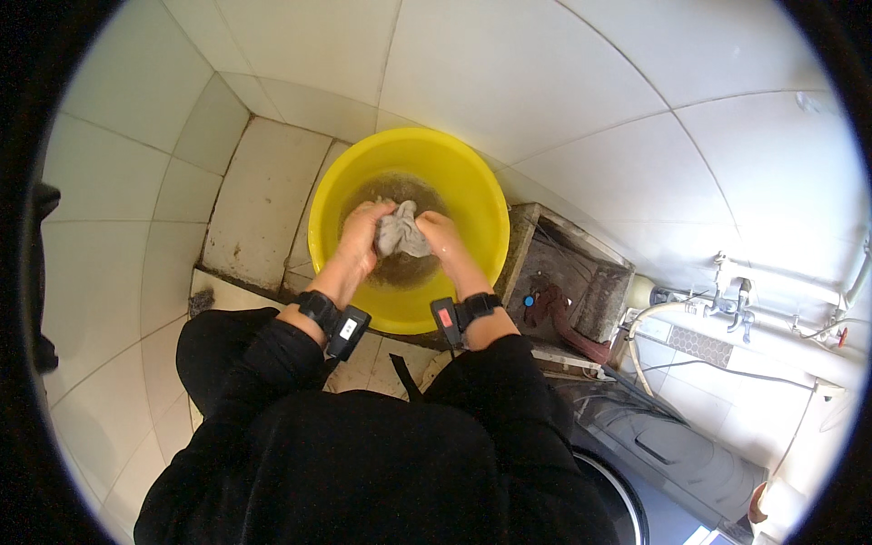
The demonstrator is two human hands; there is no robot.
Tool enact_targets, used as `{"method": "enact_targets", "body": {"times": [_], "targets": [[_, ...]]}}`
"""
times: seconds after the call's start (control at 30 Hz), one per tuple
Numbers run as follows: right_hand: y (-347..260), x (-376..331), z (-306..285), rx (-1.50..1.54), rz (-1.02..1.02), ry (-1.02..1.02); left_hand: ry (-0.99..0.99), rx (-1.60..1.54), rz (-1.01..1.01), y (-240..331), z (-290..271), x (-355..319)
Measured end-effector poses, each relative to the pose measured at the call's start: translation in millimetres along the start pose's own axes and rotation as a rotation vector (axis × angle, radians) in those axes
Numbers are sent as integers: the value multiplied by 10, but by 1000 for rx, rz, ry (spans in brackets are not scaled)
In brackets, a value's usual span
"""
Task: The person wipes the exterior window frame and sill with a cloth, then moves to a utility area and washes the cloth in a yellow basin of water.
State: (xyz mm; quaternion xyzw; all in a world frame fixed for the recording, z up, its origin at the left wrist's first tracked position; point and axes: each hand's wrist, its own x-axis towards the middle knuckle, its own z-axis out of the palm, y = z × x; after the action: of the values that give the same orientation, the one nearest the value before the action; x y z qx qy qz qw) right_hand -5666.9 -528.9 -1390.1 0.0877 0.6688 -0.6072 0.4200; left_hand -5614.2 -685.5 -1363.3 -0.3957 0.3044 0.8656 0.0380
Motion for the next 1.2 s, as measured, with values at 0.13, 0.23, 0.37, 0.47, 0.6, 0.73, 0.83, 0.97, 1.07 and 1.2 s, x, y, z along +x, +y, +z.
{"method": "enact_targets", "body": {"times": [0.13, 0.23, 0.37, 0.47, 0.6, 0.73, 0.83, 0.97, 1.07, 1.2], "targets": [[129, -211, -67, -323, -78, -264, 60, -164, 23, 104, -97, 87], [192, -267, -56, -556, -104, -294, -12, -322, -52, 46, -104, 129], [109, -255, -24, -262, -132, -245, -85, -349, -45, -35, -89, 136], [-29, -260, 28, 203, -118, -194, -149, -299, -19, -24, -70, 107], [-112, -202, 129, -43, -246, 77, -167, -209, -13, 20, -9, 16], [12, -9, 105, -151, -277, -33, -229, -151, -10, 49, 58, -74], [139, 138, -55, -463, -300, 149, -183, -89, 10, 77, 53, -88], [186, 273, -346, -507, -265, 336, 164, 161, 50, 89, -32, -48], [188, 360, -502, -282, -274, 402, 437, 222, 57, 52, -93, 2], [306, 521, -575, -577, -208, 430, 591, 351, -35, -111, -157, 80]]}}
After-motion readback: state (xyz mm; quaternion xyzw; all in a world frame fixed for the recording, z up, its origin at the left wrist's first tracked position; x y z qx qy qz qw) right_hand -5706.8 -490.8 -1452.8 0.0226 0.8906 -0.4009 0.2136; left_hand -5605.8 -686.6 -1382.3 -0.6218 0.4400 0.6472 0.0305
